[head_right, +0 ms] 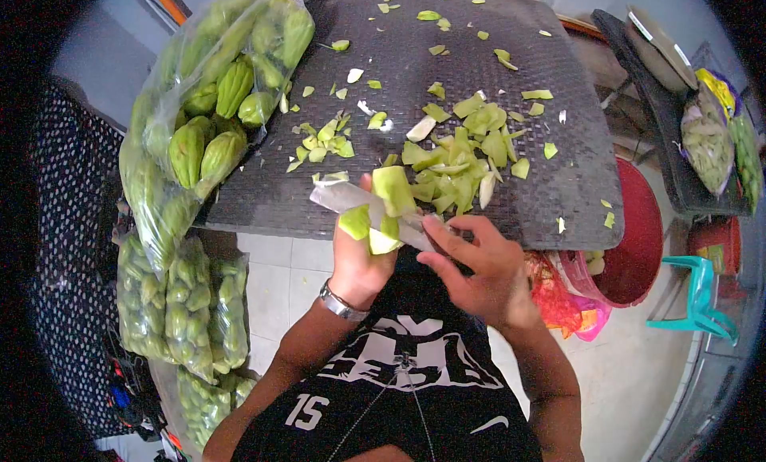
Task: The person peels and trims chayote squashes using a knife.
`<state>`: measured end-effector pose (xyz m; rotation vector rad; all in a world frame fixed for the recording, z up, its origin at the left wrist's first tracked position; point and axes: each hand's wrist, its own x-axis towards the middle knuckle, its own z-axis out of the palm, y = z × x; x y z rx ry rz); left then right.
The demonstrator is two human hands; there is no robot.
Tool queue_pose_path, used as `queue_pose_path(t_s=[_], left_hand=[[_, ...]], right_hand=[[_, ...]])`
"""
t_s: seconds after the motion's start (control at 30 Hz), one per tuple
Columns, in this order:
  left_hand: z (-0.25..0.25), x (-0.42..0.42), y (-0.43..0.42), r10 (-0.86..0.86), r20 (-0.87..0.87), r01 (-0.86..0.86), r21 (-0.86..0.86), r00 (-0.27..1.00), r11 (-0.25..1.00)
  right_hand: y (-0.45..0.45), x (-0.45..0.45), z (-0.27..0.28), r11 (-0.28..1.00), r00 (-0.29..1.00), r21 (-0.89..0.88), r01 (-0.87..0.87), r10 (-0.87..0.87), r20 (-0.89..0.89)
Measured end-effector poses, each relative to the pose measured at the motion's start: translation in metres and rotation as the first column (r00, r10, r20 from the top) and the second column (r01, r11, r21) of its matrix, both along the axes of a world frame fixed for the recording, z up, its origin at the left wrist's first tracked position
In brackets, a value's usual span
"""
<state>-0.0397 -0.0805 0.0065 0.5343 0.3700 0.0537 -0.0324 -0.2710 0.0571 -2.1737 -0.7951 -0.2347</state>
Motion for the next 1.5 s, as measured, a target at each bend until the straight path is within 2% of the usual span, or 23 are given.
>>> queue_pose_path(t_s=[0.13,0.17,0.2,0.27,0.33,0.4,0.47,0.5,0.57,0.6,0.63,0.67,0.73,0.97,1.1,1.2,1.23,1.27,1.3,1.33,1.4,1.47,1.5], left_hand=[[0.008,-0.003,-0.006,0.11,-0.019,-0.108,0.094,0.994,0.99],[0.013,-0.003,-0.014,0.147,-0.045,-0.136,0.185,0.988,0.973],[0.021,-0.005,-0.019,0.16,-0.11,-0.142,0.157,0.981,0.977],[0.026,-0.006,-0.016,0.147,-0.095,-0.12,0.241,0.985,0.963],[0.028,-0.001,-0.002,0.038,-0.095,-0.02,0.188,0.995,0.982],[0.03,0.002,0.008,-0.035,-0.109,0.05,0.138,0.993,0.989],[0.033,0.006,0.015,-0.078,-0.126,0.091,0.106,0.989,0.99],[0.029,0.007,0.017,-0.106,-0.103,0.114,0.075,0.989,0.991],[0.028,0.008,0.017,-0.09,-0.079,0.099,0.123,0.993,0.987],[0.026,0.007,0.015,-0.085,-0.071,0.094,0.145,0.994,0.985],[0.012,0.003,0.01,0.034,-0.024,-0.031,0.127,0.999,0.991],[-0.001,0.003,0.015,-0.007,0.01,0.007,0.021,1.0,1.0],[0.006,0.007,0.025,-0.192,0.041,0.194,-0.038,0.98,0.98],[0.013,0.001,0.024,-0.208,0.004,0.208,0.028,0.978,0.978],[0.021,-0.003,0.031,-0.226,-0.087,0.236,0.134,0.97,0.962],[0.027,0.001,0.035,-0.244,-0.12,0.261,0.162,0.962,0.952],[0.028,0.0,0.035,-0.226,-0.127,0.245,0.168,0.966,0.955],[0.03,-0.001,0.036,-0.206,-0.133,0.227,0.174,0.97,0.958],[0.034,0.001,0.036,-0.19,-0.158,0.211,0.133,0.969,0.968],[0.036,0.001,0.035,-0.176,-0.151,0.194,0.109,0.973,0.975],[0.04,0.004,0.032,-0.152,-0.13,0.162,0.063,0.98,0.985],[0.045,0.007,0.027,-0.121,-0.163,0.126,0.022,0.979,0.992],[0.046,0.008,0.027,-0.105,-0.181,0.107,0.004,0.978,0.994]], right_hand=[[0.024,-0.013,-0.009,0.986,0.988,0.072,0.151,-0.148,-0.034],[0.028,-0.012,-0.011,0.976,0.978,0.079,0.205,-0.201,-0.047],[0.032,-0.009,-0.012,0.963,0.966,0.086,0.257,-0.252,-0.058],[0.022,0.003,-0.012,0.975,0.98,0.106,0.196,-0.19,-0.063],[0.014,0.008,-0.008,0.977,0.976,0.095,0.193,-0.182,-0.116],[0.008,0.016,0.004,0.961,0.882,0.081,0.263,-0.206,-0.423],[0.003,0.028,0.009,0.926,0.633,0.101,0.364,-0.167,-0.756],[0.002,0.028,0.008,0.934,0.692,0.126,0.335,-0.153,-0.705],[0.005,0.027,0.002,0.982,0.97,0.172,0.081,-0.038,-0.24],[0.007,0.024,0.0,0.989,0.999,0.141,-0.045,0.042,0.02],[0.01,0.018,0.002,0.991,0.995,0.102,-0.088,0.082,0.058],[0.01,0.015,0.006,0.993,0.995,0.059,-0.103,0.102,0.019],[0.01,0.01,0.012,0.99,0.988,-0.024,-0.142,0.14,-0.065],[-0.004,0.022,0.015,0.984,0.987,-0.083,-0.158,0.157,-0.022],[-0.018,0.03,0.017,0.995,0.996,-0.04,-0.088,0.087,-0.02],[-0.038,0.046,0.006,0.997,0.996,-0.023,0.076,-0.075,0.045],[-0.047,0.058,0.0,0.998,0.99,-0.032,0.058,-0.053,0.131],[-0.054,0.059,-0.002,0.988,0.972,0.099,0.118,-0.094,-0.215],[-0.057,0.058,0.0,0.956,0.84,0.199,0.215,-0.077,-0.537],[-0.059,0.056,0.002,0.906,0.612,0.255,0.338,-0.006,-0.79],[-0.059,0.055,-0.003,0.764,0.383,0.51,0.394,0.368,-0.847],[-0.05,0.052,0.008,0.586,0.147,0.657,0.473,0.683,-0.715],[-0.046,0.05,0.006,0.587,0.139,0.645,0.489,0.677,-0.723]])
